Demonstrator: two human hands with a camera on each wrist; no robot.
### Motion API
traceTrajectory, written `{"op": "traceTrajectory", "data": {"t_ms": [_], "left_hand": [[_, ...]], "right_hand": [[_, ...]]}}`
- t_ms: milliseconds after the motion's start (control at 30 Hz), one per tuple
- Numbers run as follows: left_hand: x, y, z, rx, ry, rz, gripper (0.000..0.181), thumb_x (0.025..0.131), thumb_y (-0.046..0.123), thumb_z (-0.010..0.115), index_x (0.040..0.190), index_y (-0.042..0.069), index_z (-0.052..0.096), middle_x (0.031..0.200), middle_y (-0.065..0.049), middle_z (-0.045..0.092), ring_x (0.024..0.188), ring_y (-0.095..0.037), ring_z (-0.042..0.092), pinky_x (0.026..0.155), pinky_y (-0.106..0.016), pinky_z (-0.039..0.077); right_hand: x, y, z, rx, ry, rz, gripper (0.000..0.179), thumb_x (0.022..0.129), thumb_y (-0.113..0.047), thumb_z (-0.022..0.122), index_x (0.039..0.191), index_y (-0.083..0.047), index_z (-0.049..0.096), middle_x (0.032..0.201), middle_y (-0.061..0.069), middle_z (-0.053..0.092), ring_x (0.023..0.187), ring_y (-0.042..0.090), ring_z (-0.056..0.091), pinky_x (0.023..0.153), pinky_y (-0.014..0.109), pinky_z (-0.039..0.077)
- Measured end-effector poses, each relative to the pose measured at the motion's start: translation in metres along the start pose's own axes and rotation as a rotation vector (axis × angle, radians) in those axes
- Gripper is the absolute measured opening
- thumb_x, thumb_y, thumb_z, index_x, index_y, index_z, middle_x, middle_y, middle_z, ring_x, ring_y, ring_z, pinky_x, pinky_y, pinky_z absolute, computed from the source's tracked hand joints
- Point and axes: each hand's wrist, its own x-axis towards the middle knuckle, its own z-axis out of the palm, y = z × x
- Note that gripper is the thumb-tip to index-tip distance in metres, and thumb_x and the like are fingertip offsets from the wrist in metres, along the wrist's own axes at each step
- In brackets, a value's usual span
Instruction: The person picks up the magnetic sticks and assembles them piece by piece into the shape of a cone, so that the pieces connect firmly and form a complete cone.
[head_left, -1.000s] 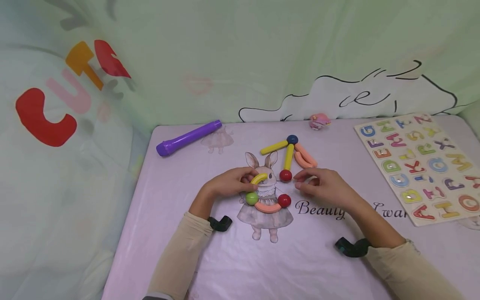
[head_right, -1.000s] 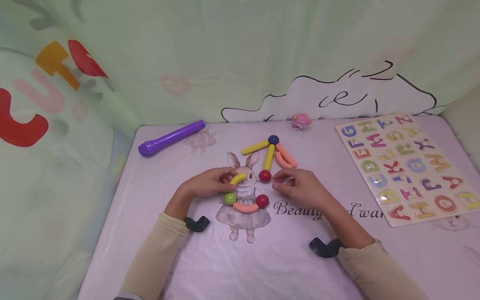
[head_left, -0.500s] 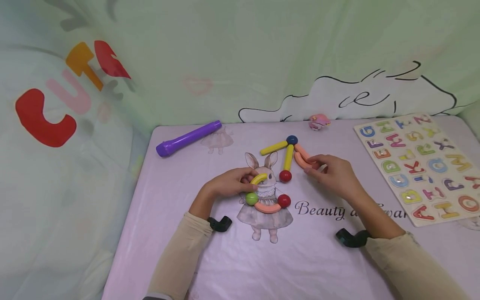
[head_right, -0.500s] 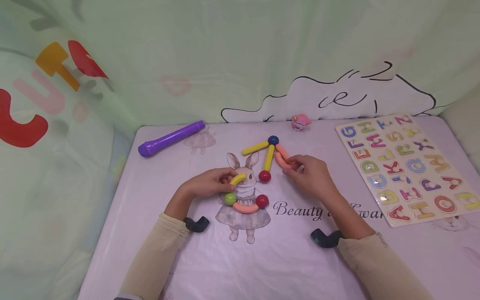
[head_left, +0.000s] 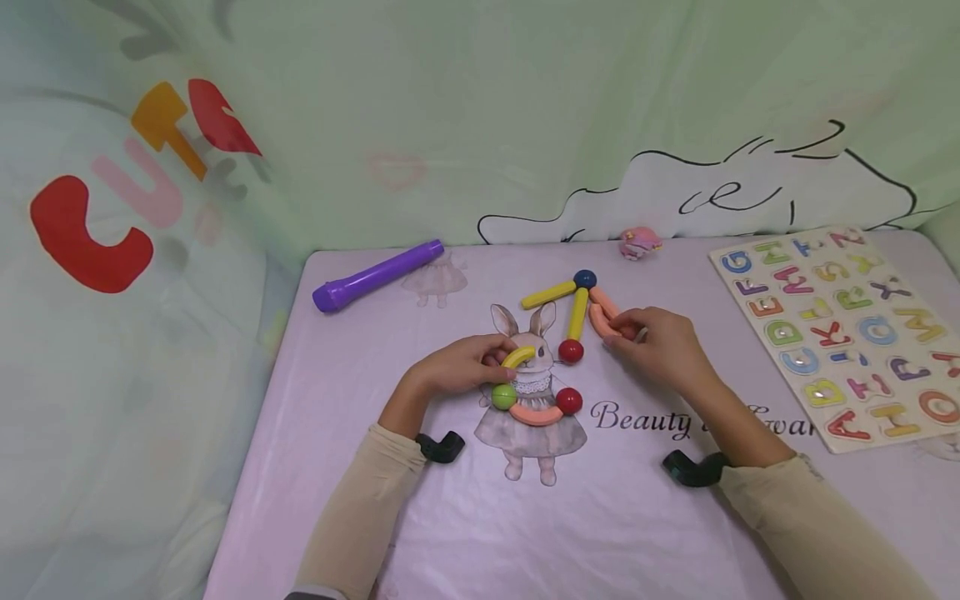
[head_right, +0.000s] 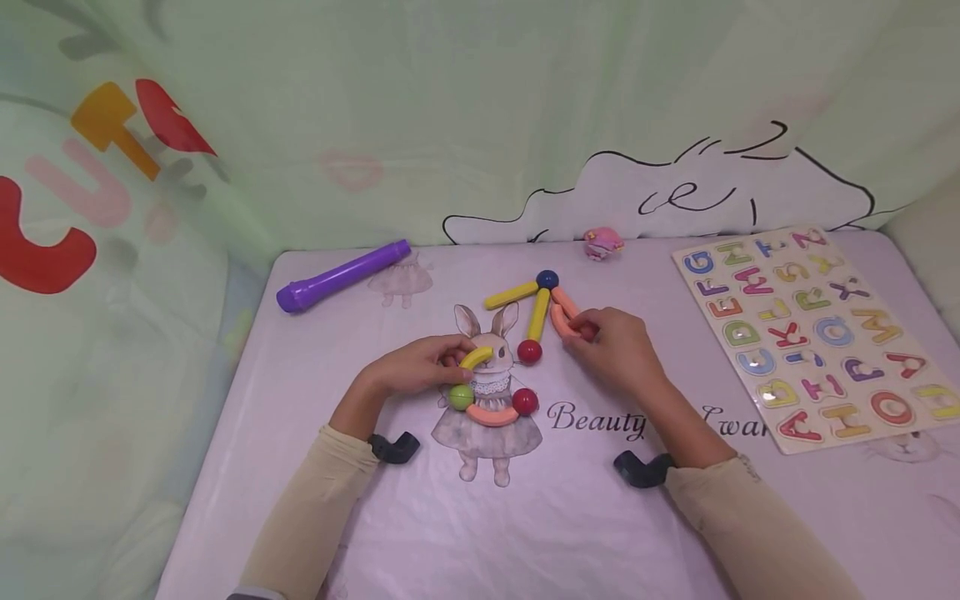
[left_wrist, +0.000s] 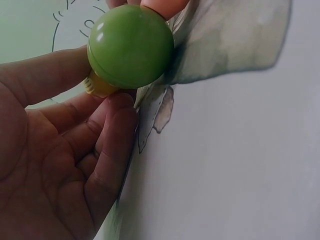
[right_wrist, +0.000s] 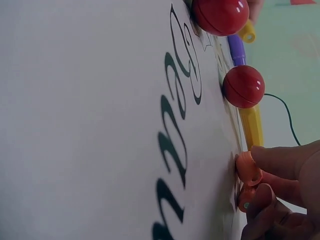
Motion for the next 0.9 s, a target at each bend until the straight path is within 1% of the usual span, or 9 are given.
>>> {"op": "traceTrajectory", "data": {"t_ms": [200, 333, 433, 500, 600, 667, 767, 900], "left_hand": [[0.001, 0.000, 0.000, -0.004, -0.005, 0.002, 0.032, 0.097, 0.019, 0.069, 0.126, 0.008, 0.060, 0.094, 0.000, 0.056, 0.089, -0.012, 0.052, 0.084, -0.024, 0.043], [0.001, 0.000, -0.001, -0.003, -0.008, 0.003, 0.033, 0.097, 0.020, 0.069, 0.127, 0.008, 0.060, 0.094, 0.000, 0.056, 0.089, -0.012, 0.052, 0.084, -0.024, 0.043], [0.001, -0.001, -0.001, 0.003, -0.011, 0.006, 0.034, 0.097, 0.020, 0.069, 0.127, 0.008, 0.059, 0.095, 0.000, 0.056, 0.089, -0.012, 0.052, 0.084, -0.024, 0.043], [0.001, 0.000, -0.001, 0.005, -0.012, 0.005, 0.034, 0.097, 0.020, 0.069, 0.127, 0.008, 0.059, 0.095, -0.001, 0.056, 0.089, -0.012, 0.052, 0.084, -0.024, 0.043], [0.001, 0.001, -0.001, 0.005, -0.011, 0.006, 0.033, 0.097, 0.020, 0.069, 0.127, 0.008, 0.060, 0.095, -0.001, 0.057, 0.089, -0.012, 0.052, 0.084, -0.024, 0.043], [0.000, 0.001, -0.001, 0.002, -0.008, 0.005, 0.033, 0.097, 0.019, 0.069, 0.127, 0.008, 0.060, 0.095, -0.001, 0.057, 0.089, -0.013, 0.053, 0.084, -0.024, 0.043], [0.000, 0.001, -0.002, -0.004, -0.006, 0.007, 0.032, 0.097, 0.019, 0.069, 0.126, 0.008, 0.060, 0.095, -0.001, 0.057, 0.089, -0.013, 0.053, 0.084, -0.024, 0.043], [0.000, 0.001, -0.001, -0.005, -0.009, 0.010, 0.032, 0.097, 0.020, 0.069, 0.126, 0.008, 0.061, 0.096, -0.001, 0.057, 0.089, -0.013, 0.053, 0.085, -0.024, 0.043]], "right_hand": [[0.001, -0.002, 0.003, -0.030, 0.018, -0.020, 0.029, 0.091, -0.021, 0.075, 0.113, -0.001, 0.074, 0.087, 0.013, 0.061, 0.083, 0.028, 0.053, 0.063, 0.032, 0.042], [0.000, -0.004, 0.002, -0.074, 0.005, -0.004, 0.027, 0.091, -0.020, 0.073, 0.109, -0.001, 0.074, 0.085, 0.012, 0.061, 0.080, 0.028, 0.053, 0.062, 0.032, 0.042], [-0.001, -0.006, 0.000, -0.125, -0.031, 0.023, 0.024, 0.089, -0.021, 0.074, 0.105, -0.002, 0.074, 0.085, 0.012, 0.060, 0.079, 0.027, 0.054, 0.060, 0.032, 0.043], [-0.003, -0.009, -0.003, -0.171, -0.066, 0.036, 0.021, 0.088, -0.020, 0.074, 0.099, -0.003, 0.073, 0.083, 0.012, 0.059, 0.076, 0.027, 0.054, 0.058, 0.032, 0.042], [-0.008, -0.013, -0.007, -0.236, -0.117, 0.045, 0.017, 0.085, -0.019, 0.075, 0.093, -0.005, 0.071, 0.079, 0.011, 0.059, 0.074, 0.027, 0.054, 0.056, 0.032, 0.041], [-0.011, -0.014, -0.009, -0.268, -0.149, 0.049, 0.017, 0.085, -0.019, 0.075, 0.092, -0.006, 0.069, 0.078, 0.010, 0.058, 0.074, 0.027, 0.054, 0.057, 0.033, 0.041], [-0.012, -0.012, -0.011, -0.241, -0.193, 0.059, 0.019, 0.086, -0.020, 0.075, 0.096, -0.006, 0.068, 0.079, 0.010, 0.059, 0.076, 0.026, 0.055, 0.059, 0.032, 0.042], [-0.013, -0.007, -0.019, -0.134, -0.235, 0.026, 0.021, 0.087, -0.022, 0.075, 0.099, -0.007, 0.066, 0.082, 0.008, 0.060, 0.078, 0.024, 0.054, 0.060, 0.030, 0.044]]}}
